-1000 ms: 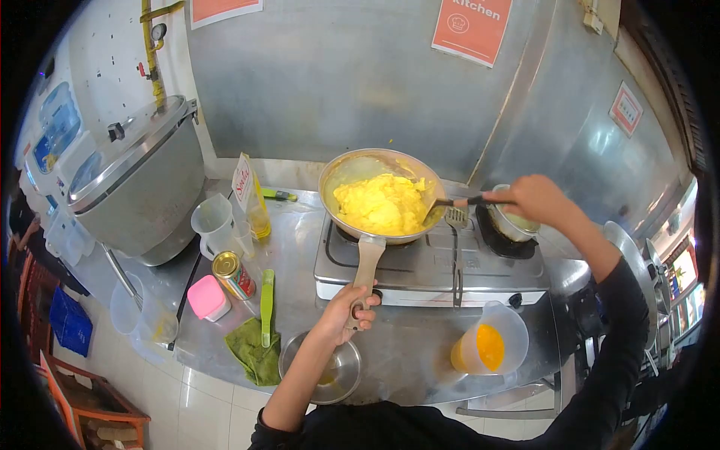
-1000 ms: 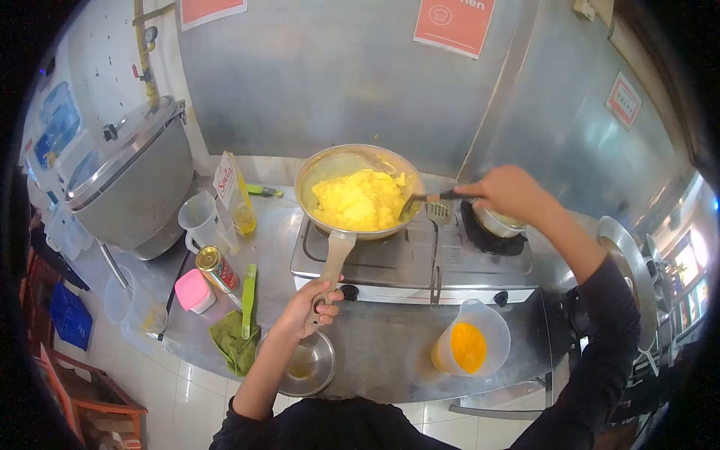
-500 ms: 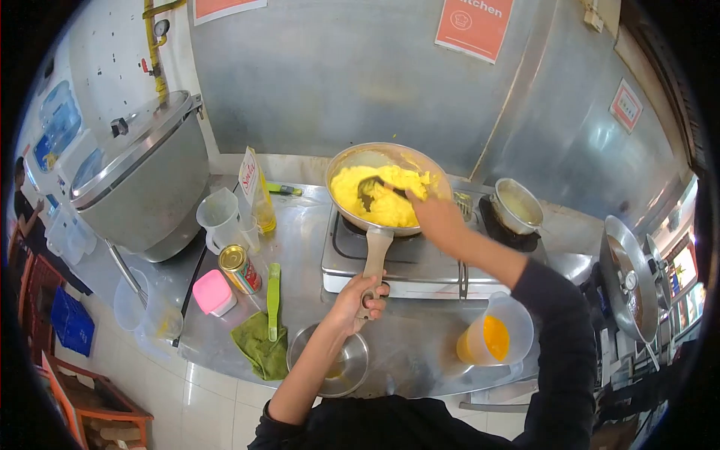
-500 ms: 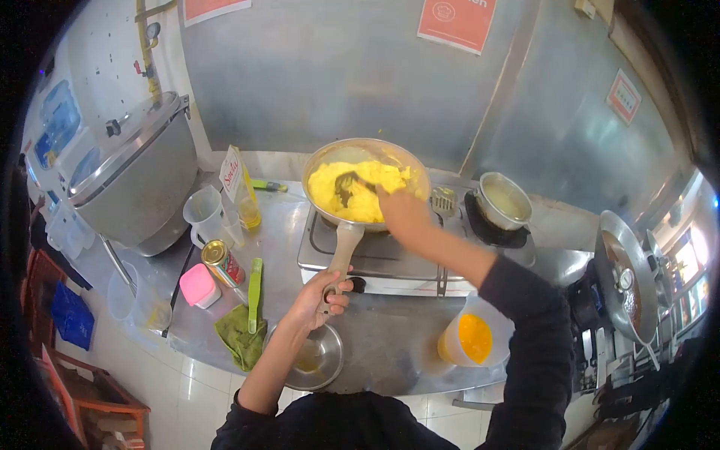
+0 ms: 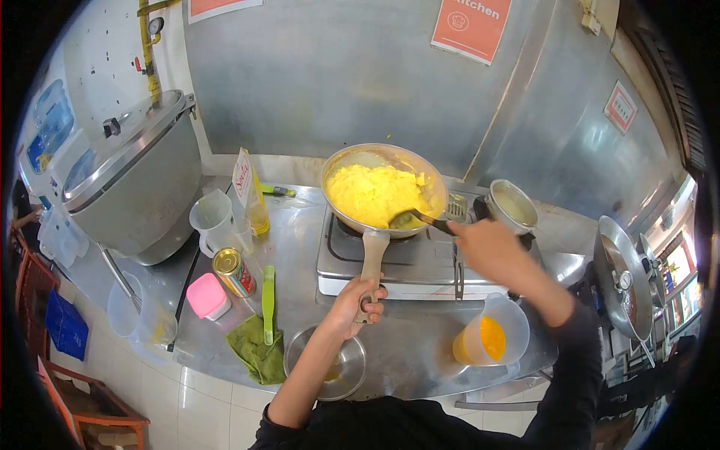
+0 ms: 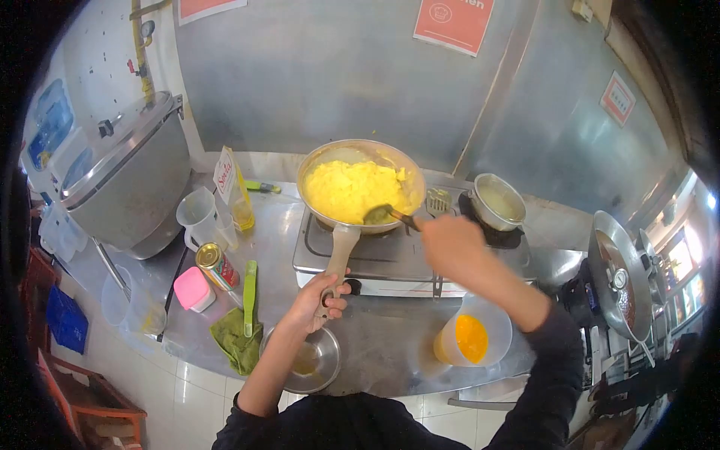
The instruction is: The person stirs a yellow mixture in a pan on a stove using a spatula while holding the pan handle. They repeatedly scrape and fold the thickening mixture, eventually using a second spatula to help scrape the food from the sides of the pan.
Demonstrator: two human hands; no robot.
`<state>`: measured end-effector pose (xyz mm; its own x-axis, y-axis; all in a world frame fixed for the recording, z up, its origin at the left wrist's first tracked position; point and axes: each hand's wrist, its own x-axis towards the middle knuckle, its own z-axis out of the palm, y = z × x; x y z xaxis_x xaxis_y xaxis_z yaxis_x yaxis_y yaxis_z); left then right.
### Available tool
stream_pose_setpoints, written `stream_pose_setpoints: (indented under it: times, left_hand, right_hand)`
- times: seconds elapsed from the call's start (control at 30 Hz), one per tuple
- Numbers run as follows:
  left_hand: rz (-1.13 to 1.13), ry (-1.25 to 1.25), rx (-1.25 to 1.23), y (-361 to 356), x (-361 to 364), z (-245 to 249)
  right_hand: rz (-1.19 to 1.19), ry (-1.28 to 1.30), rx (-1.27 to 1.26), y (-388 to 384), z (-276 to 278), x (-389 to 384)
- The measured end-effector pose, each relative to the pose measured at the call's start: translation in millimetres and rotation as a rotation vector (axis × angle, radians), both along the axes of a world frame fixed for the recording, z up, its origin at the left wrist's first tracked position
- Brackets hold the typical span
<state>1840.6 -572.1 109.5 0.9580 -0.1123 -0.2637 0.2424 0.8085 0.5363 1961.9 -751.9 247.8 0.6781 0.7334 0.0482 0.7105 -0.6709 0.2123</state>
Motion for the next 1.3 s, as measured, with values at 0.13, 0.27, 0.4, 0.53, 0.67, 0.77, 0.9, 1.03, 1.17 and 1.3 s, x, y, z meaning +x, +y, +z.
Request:
stream_pose_setpoints:
  times: [0.13, 0.27, 0.4, 0.53, 0.67, 0.77, 0.9, 1.03, 1.17, 1.3]
  left_hand:
    - [0.0, -0.007, 0.018, 0.7, -0.8, -1.8]
    - [-0.008, -0.026, 0.017, 0.0, -0.3, -3.7]
    - [-0.002, -0.035, 0.003, -0.3, 0.3, -1.5]
    - [0.007, -0.035, 0.006, 0.0, 0.5, -2.3]
    - [-0.007, -0.023, 0.014, 0.6, 0.6, -3.4]
    - [-0.007, -0.018, 0.028, 1.4, 0.2, -2.1]
    - [-0.027, -0.053, 0.014, 2.7, 2.1, -7.3]
    - [-0.025, -0.048, -0.012, 1.5, 1.5, -4.7]
    - [0.025, -0.045, -0.044, -1.1, 0.9, -5.6]
    - [0.058, -0.059, -0.036, -2.1, 0.6, -7.7]
  right_hand:
    - [0.06, -0.149, 0.172, 46.8, -66.6, 42.7]
    - [-0.006, -0.198, 0.116, 64.3, -16.3, 89.8]
    - [-0.054, -0.154, 0.012, 41.5, 61.1, 38.7]
    - [-0.073, -0.062, -0.145, 22.4, 56.5, 17.5]
    - [-0.029, -0.117, -0.028, 33.3, -5.1, 51.6]
    - [-0.002, -0.234, 0.068, 52.1, -20.6, 95.7]
    - [0.051, -0.28, 0.015, 62.6, 30.5, 82.5]
    - [0.056, -0.213, -0.159, 75.9, 80.0, 31.4]
    - [0.0, -0.156, -0.328, 92.5, 64.0, 21.3]
    - [0.01, -0.185, -0.245, 95.6, 10.0, 49.7]
